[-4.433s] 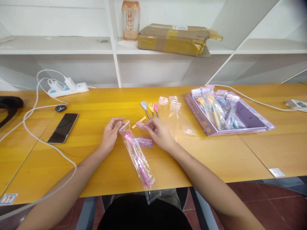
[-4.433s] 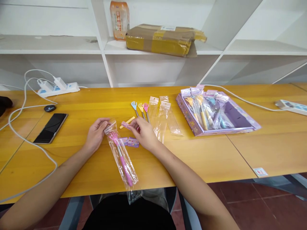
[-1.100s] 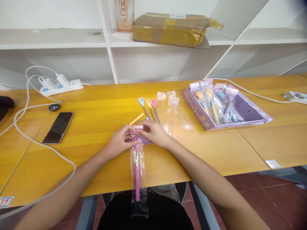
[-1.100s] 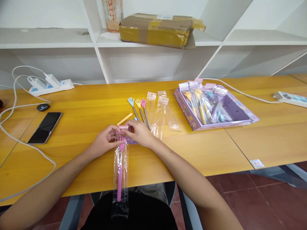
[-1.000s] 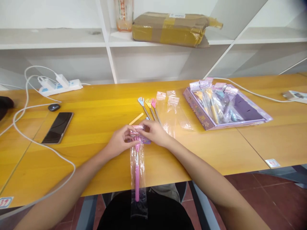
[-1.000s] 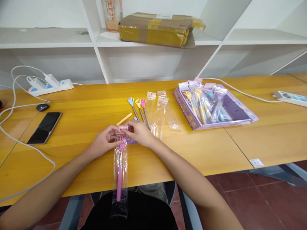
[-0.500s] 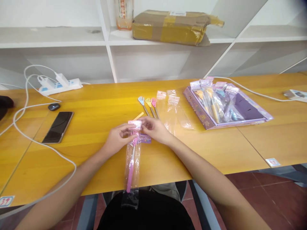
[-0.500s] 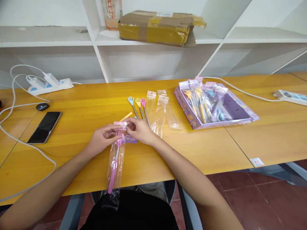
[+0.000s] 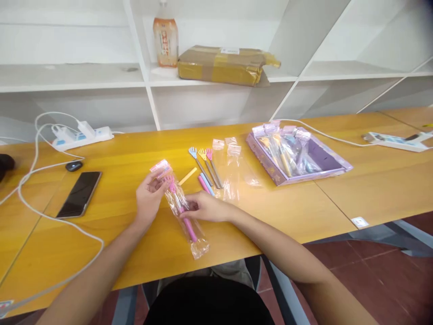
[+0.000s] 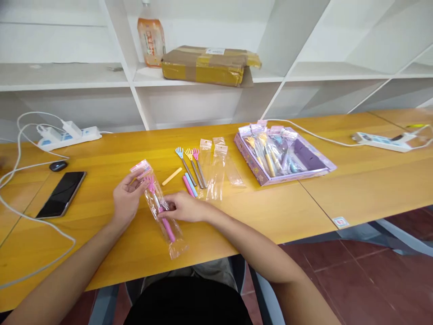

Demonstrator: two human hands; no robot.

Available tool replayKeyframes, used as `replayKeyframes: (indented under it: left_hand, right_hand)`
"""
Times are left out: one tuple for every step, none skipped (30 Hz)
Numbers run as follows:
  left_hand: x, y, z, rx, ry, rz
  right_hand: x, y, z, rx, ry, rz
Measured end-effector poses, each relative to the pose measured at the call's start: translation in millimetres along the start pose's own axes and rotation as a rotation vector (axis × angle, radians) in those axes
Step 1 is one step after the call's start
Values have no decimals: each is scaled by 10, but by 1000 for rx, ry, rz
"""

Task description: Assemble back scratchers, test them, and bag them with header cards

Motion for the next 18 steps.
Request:
replayKeyframes:
  left_hand:
    - [2, 1, -8, -14, 22, 8]
    - [2, 3, -20, -44, 42, 17]
    - [1, 2, -32, -90, 58, 24]
    - [-1, -1, -40, -144, 65, 30]
    - [-1, -3, -41, -196, 59, 40]
    - [-1, -3, -33, -236, 44, 52]
    - [-1, -1, -21, -253, 25, 68]
    - [-2, 3, -4, -251, 7, 84]
    - [-5, 10, 16, -238, -12, 100]
    - [-10, 21, 39, -224, -33, 118]
    - [-18, 33, 61, -212, -54, 135]
    - [-27, 48, 83, -200, -74, 153]
    - [-37, 64, 101, -188, -91, 172]
    - [-45, 77, 113, -176, -103, 187]
    - [-52, 86, 120, -165, -108, 197]
    - [-57, 93, 121, -153, -110, 205]
    - [-60, 98, 120, -141, -111, 212]
    - [-61, 103, 118, -131, -115, 220]
  right_hand:
    - [9, -16, -7, 23, 10, 13]
    - [16, -50, -12, 53, 17, 21]
    - [20, -99, -16, 76, 18, 21]
    - [20, -165, -20, 80, 19, 6]
    - [14, -245, -27, 60, 25, -27]
    - [1, -335, -34, 18, 37, -74]
    - [-22, -432, -42, -33, 52, -128]
    - [-56, -532, -49, -84, 70, -183]
    - [-101, -635, -58, -129, 91, -239]
    - [-157, -744, -70, -173, 118, -294]
    - [-226, -862, -85, -221, 150, -354]
    - [-308, -992, -104, -276, 187, -421]
    - [-404, -1136, -127, -336, 228, -497]
    - [-511, -1289, -153, -400, 271, -574]
    - [-629, -1447, -183, -460, 310, -648]
    - [-753, -1608, -217, -516, 349, -711]
    - [-883, -1769, -258, -568, 390, -764]
    - [-1018, -1933, -303, -620, 432, -812]
Point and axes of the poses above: each hand's wrist, its own x-axis towards the middle knuckle, its own y-axis out of the palm, z = x × y, the point moved 5 cm from there along x, towards the middle knuckle, and after that the axes turned 9 degrees about -x, right-handed, at the moved point
